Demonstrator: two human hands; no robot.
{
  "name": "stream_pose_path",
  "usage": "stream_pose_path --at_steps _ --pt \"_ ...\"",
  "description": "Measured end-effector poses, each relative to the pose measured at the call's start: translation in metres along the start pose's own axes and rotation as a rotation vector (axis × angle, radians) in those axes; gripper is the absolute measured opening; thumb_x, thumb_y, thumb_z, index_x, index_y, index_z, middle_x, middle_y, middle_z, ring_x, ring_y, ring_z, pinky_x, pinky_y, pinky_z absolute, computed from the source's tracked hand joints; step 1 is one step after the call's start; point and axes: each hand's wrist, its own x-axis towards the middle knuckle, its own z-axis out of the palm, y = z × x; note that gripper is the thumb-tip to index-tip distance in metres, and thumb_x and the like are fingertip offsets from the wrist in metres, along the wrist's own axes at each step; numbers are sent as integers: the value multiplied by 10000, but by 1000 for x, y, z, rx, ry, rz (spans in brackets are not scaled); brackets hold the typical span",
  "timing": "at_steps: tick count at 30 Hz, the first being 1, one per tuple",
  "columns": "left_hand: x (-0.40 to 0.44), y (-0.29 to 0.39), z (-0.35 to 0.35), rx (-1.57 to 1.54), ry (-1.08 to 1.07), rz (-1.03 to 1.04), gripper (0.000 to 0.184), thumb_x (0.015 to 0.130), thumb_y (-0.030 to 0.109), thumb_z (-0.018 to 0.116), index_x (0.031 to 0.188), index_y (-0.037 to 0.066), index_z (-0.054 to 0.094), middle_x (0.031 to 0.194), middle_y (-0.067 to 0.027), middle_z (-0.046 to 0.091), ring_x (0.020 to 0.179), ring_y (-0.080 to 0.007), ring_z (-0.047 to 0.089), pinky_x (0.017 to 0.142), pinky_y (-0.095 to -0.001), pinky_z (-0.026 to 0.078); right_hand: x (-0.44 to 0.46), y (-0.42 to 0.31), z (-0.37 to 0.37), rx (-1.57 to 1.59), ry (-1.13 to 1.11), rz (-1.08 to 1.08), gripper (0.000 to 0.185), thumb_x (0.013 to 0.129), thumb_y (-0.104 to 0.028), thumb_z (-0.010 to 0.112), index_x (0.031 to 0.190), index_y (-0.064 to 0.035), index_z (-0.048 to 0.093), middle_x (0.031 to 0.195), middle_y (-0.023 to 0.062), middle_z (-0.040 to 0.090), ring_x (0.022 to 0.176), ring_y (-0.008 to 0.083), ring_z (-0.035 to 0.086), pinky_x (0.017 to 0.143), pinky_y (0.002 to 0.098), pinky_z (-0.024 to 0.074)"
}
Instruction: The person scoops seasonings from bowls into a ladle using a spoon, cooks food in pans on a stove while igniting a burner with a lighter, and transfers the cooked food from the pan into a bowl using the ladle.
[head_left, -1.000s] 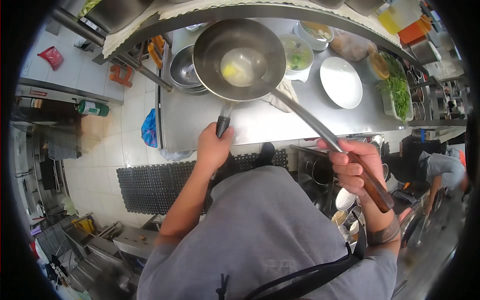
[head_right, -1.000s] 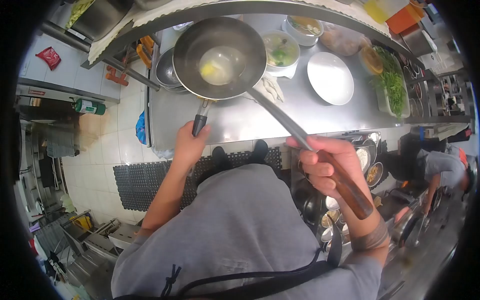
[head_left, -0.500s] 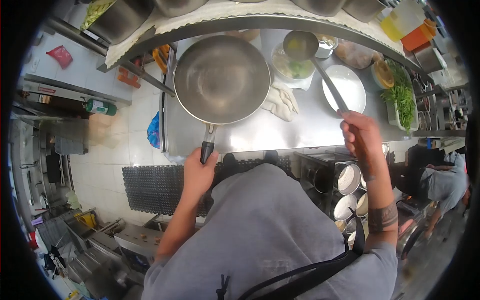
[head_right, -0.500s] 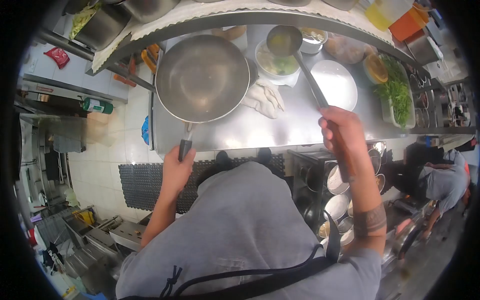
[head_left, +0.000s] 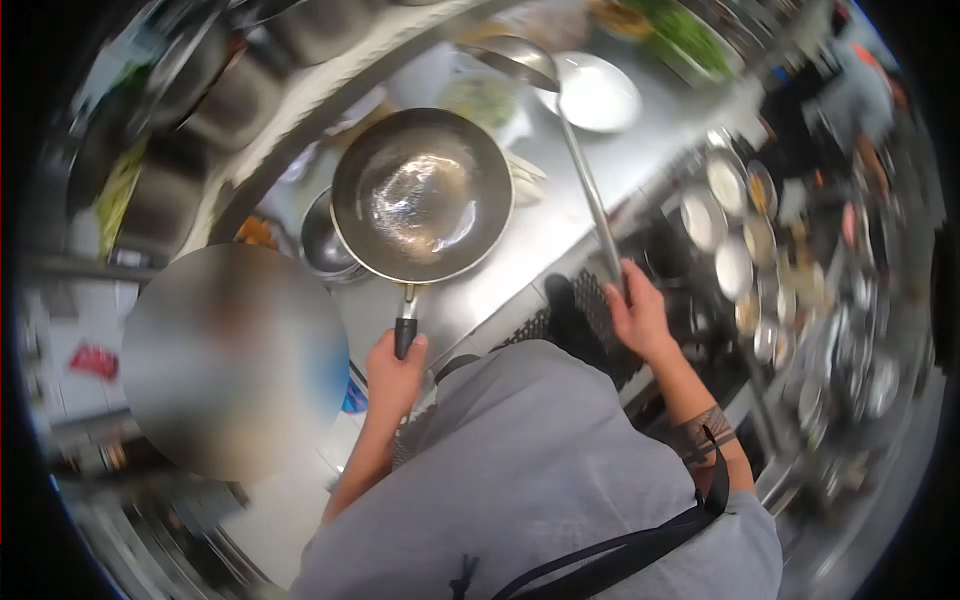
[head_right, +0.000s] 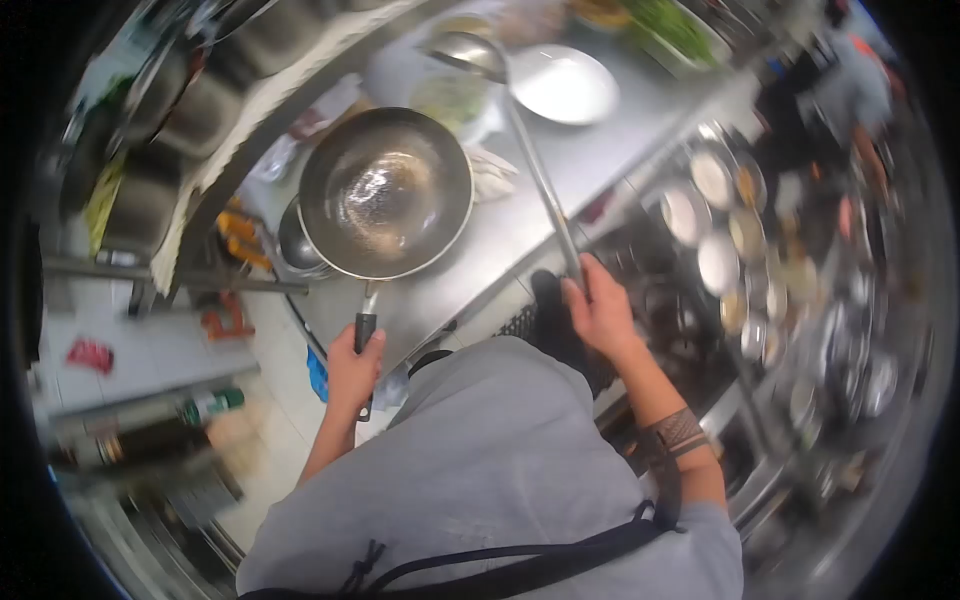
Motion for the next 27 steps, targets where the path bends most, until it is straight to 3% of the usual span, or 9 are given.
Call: stream_pose_path --at_steps 2,3,6,9,12,15,19,24,27 --pt "6 15 -16 22 -156 -14 312 920 244 722 818 -12 576 625 -50 534 573 -169 472 554 -374 403 -64 -17 28 215 145 162 369 950 -154 693 1281 -35 579 883 133 669 712 177 620 678 317 512" --pt "4 21 -25 24 -231 -61 315 917 247 725 809 -8 575 617 -36 531 560 -161 461 541 -370 394 -93 -26 39 284 149 309 333 947 -170 706 1231 -37 595 840 105 674 714 147 625 662 305 507" --pt "18 2 -17 122 -387 106 280 928 225 718 812 8 584 597 -13 528 523 -122 469 504 -332 383 -154 -40 68 270 239 391 259 949 -187 708 1146 -46 616 766 78 670 687 149 633 660 310 511" --pt "10 11 -5 212 -587 290 181 934 122 709 832 32 589 591 6 532 469 -86 487 436 -266 368 -217 -54 103 266 326 571 285 953 -228 704 1156 -38 643 818 117 711 710 222 674 687 336 529" --pt "-2 24 17 224 -810 223 179 930 112 702 843 17 577 627 -8 547 484 -98 474 441 -296 371 -276 -87 116 348 477 745 323 950 -253 713 1171 -26 651 830 154 705 735 243 677 693 359 524" --pt "-41 35 37 309 -1071 222 195 935 116 697 832 27 556 619 -4 532 475 -89 459 436 -288 358 -360 -126 127 406 744 801 352 946 -267 721 1175 -10 648 833 160 700 728 238 670 686 364 517" --pt "-100 29 57 481 -1349 430 180 935 111 685 835 35 556 623 -2 529 473 -87 451 436 -277 339 -460 -198 154 263 1063 976 368 947 -273 721 1184 -1 645 820 146 695 710 216 652 680 355 510" --pt "-245 -5 74 619 -1619 710 195 936 137 672 809 29 571 622 2 529 514 -80 474 466 -286 357 -599 -265 218 225 1499 1092 277 956 -246 714 1106 -22 654 663 9 539 611 95 507 571 310 430" --pt "-308 -30 60 633 -1825 646 140 910 89 672 819 35 582 651 -29 560 498 -123 514 475 -279 388 -645 -326 277 435 1774 1106 236 965 -224 701 1099 -35 654 658 -18 538 569 71 494 525 283 405"
